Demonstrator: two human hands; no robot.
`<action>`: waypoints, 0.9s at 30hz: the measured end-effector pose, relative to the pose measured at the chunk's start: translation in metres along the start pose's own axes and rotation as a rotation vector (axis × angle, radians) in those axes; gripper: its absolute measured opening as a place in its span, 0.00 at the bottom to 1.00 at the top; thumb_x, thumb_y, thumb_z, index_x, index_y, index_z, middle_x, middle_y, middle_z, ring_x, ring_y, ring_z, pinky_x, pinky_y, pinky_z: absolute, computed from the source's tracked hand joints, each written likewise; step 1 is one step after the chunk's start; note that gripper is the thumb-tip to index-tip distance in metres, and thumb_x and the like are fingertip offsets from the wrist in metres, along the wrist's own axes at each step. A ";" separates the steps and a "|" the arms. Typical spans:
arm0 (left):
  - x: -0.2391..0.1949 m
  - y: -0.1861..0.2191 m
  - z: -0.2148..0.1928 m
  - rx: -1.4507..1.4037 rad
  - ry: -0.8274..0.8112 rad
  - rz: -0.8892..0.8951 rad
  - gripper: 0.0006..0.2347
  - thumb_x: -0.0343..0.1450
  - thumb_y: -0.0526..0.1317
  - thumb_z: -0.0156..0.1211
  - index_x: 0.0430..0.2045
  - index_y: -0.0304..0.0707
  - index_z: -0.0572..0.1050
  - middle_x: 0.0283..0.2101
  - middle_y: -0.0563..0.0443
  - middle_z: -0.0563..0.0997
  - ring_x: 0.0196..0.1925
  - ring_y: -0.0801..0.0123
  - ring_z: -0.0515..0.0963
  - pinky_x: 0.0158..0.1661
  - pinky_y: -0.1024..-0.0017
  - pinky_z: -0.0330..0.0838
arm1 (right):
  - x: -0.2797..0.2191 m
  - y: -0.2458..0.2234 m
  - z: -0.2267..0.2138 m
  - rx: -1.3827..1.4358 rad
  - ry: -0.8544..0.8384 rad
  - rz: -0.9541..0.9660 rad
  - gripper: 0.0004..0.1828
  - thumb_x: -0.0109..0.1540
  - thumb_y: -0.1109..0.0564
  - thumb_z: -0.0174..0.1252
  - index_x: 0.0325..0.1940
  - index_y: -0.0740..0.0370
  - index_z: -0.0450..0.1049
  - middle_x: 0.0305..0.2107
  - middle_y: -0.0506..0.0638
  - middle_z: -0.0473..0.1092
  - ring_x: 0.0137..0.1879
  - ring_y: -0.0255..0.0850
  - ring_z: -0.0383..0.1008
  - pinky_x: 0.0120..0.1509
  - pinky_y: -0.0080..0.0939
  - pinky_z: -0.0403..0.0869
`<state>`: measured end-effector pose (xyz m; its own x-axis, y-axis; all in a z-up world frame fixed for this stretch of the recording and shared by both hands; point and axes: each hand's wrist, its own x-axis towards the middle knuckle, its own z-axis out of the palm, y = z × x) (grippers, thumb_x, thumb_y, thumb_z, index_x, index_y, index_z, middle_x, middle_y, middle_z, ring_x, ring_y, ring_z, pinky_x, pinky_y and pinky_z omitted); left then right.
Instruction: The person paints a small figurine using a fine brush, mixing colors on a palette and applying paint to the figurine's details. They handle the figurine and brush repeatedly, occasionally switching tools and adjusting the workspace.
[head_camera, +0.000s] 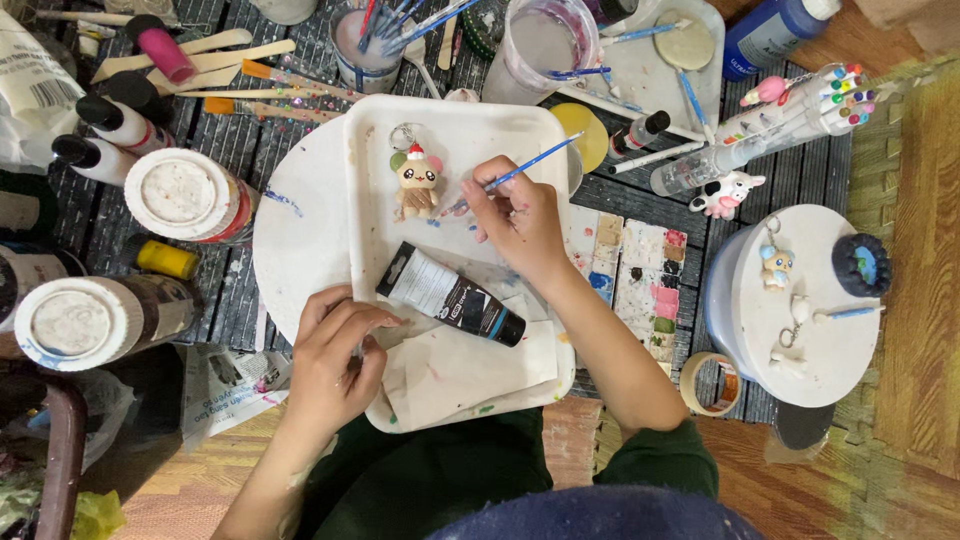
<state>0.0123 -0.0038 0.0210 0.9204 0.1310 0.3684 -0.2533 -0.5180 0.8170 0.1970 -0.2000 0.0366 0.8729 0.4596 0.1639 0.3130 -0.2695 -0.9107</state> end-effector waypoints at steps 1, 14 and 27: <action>0.000 0.000 0.000 0.004 0.001 0.004 0.15 0.58 0.23 0.56 0.35 0.35 0.77 0.39 0.49 0.83 0.51 0.48 0.75 0.53 0.60 0.70 | 0.000 0.000 0.000 0.001 -0.006 -0.008 0.06 0.71 0.61 0.58 0.41 0.64 0.69 0.25 0.45 0.72 0.25 0.26 0.70 0.27 0.29 0.69; 0.000 0.000 0.000 0.011 -0.006 0.002 0.15 0.58 0.23 0.56 0.36 0.36 0.77 0.40 0.51 0.83 0.52 0.48 0.76 0.53 0.61 0.70 | 0.001 0.001 -0.001 0.023 0.005 0.032 0.06 0.71 0.61 0.58 0.41 0.65 0.68 0.25 0.45 0.72 0.25 0.26 0.70 0.27 0.29 0.69; 0.000 -0.001 0.000 0.010 -0.009 0.003 0.14 0.59 0.24 0.56 0.36 0.36 0.78 0.40 0.50 0.83 0.52 0.48 0.75 0.54 0.61 0.70 | -0.005 0.012 -0.010 0.165 0.108 0.010 0.07 0.73 0.60 0.54 0.42 0.64 0.66 0.29 0.49 0.72 0.29 0.31 0.76 0.28 0.30 0.70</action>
<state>0.0123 -0.0037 0.0205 0.9223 0.1223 0.3666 -0.2526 -0.5272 0.8113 0.2003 -0.2134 0.0287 0.9135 0.3615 0.1867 0.2467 -0.1274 -0.9607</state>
